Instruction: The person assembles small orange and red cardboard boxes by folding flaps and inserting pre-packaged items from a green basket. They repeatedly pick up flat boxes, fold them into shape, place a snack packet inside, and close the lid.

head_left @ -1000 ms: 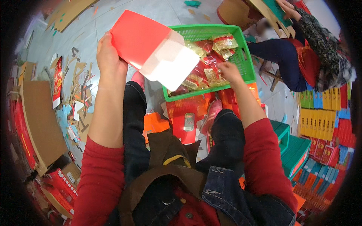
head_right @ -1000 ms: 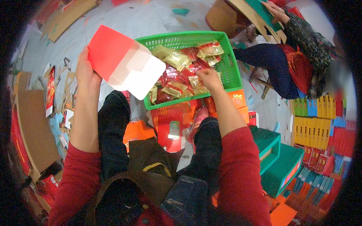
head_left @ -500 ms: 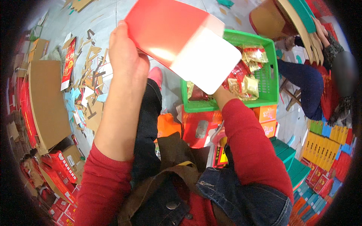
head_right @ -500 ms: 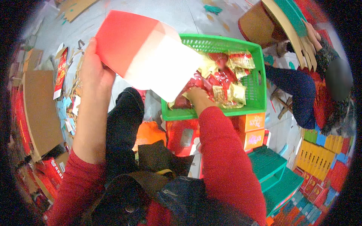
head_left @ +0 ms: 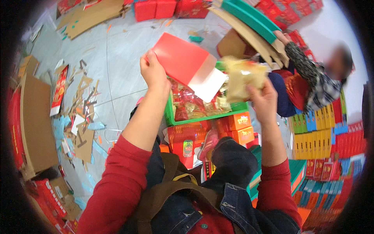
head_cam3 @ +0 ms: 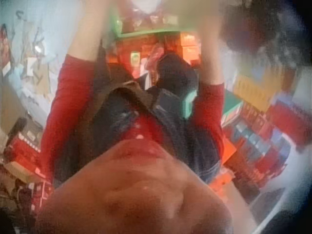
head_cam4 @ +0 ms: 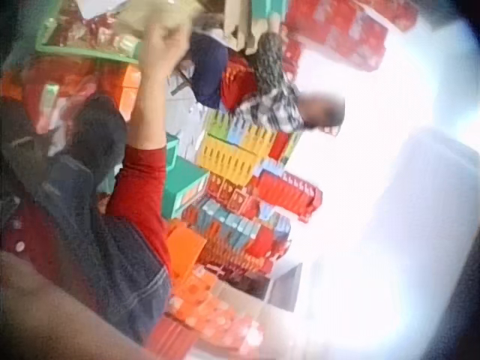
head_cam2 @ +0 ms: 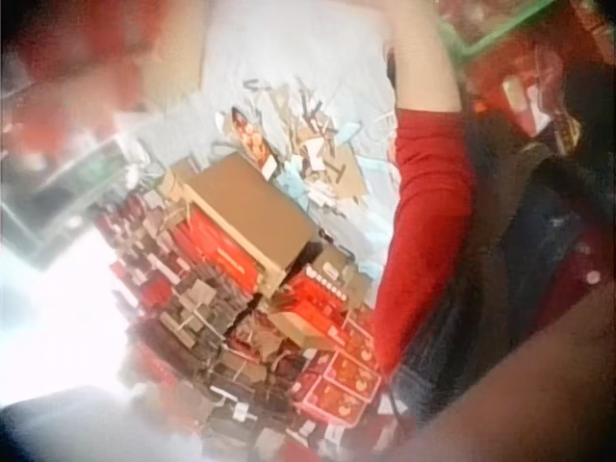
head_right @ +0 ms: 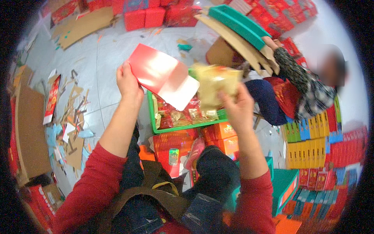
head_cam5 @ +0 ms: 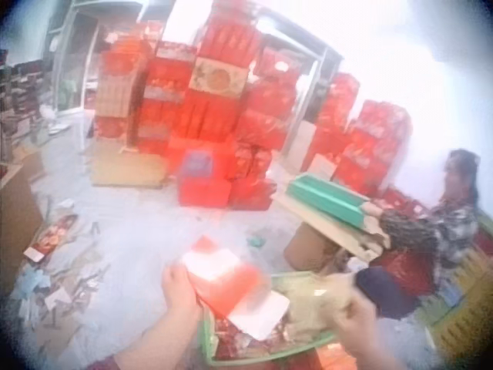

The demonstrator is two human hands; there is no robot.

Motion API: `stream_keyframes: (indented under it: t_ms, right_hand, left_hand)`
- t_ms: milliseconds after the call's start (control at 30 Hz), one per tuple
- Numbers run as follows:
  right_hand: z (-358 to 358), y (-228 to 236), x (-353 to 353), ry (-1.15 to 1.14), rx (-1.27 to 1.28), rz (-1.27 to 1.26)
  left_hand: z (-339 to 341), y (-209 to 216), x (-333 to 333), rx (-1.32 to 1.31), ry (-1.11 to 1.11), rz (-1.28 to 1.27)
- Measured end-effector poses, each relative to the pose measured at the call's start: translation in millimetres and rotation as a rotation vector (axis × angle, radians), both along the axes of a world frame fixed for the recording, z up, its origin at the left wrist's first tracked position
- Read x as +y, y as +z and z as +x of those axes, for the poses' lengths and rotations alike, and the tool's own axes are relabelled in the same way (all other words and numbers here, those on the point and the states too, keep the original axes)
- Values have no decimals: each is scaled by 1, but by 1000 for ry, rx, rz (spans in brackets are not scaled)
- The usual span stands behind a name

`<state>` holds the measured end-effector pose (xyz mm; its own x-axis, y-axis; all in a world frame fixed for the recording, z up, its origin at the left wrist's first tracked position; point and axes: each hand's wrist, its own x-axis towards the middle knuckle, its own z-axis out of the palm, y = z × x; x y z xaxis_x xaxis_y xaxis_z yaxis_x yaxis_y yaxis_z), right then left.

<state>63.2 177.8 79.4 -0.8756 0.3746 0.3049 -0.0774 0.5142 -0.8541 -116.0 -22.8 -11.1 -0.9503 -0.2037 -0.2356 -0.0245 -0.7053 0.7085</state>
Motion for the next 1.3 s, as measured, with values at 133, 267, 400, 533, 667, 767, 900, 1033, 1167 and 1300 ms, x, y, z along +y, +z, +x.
stream_keyframes:
  t_ms: [133, 267, 400, 533, 667, 767, 900, 1033, 1167, 1300]
  right_hand:
    - [63, 4, -54, -174, -142, 515]
    - [107, 9, -100, 115, -559, 494]
    - [130, 2, -133, 21, -238, 182]
    - [146, -6, -143, 192, 24, 393]
    - [180, 22, -164, 119, -22, 233]
    - [219, 23, -180, -227, 603, 84]
    - [252, -31, -205, -2, 199, -481]
    - [240, -48, -222, -95, 340, -904]
    - [258, -47, -203, -44, 302, -857]
    - [276, -71, -213, 70, 229, -633]
  left_hand:
    - [76, 22, 8, 39, -84, 78]
    - [146, 8, -31, 38, -104, 30]
    - [229, 1, -73, -2, -269, 114]
    - [251, 12, -109, 63, -492, 173]
    - [285, 38, -140, 69, -515, 214]
    - [279, 29, -165, -8, -486, 351]
    - [307, 46, -154, 11, -694, 350]
    - [370, 24, -149, 310, -980, -18]
    - [369, -11, -169, 377, -1087, -2]
    - [351, -7, -181, 549, -1087, -272]
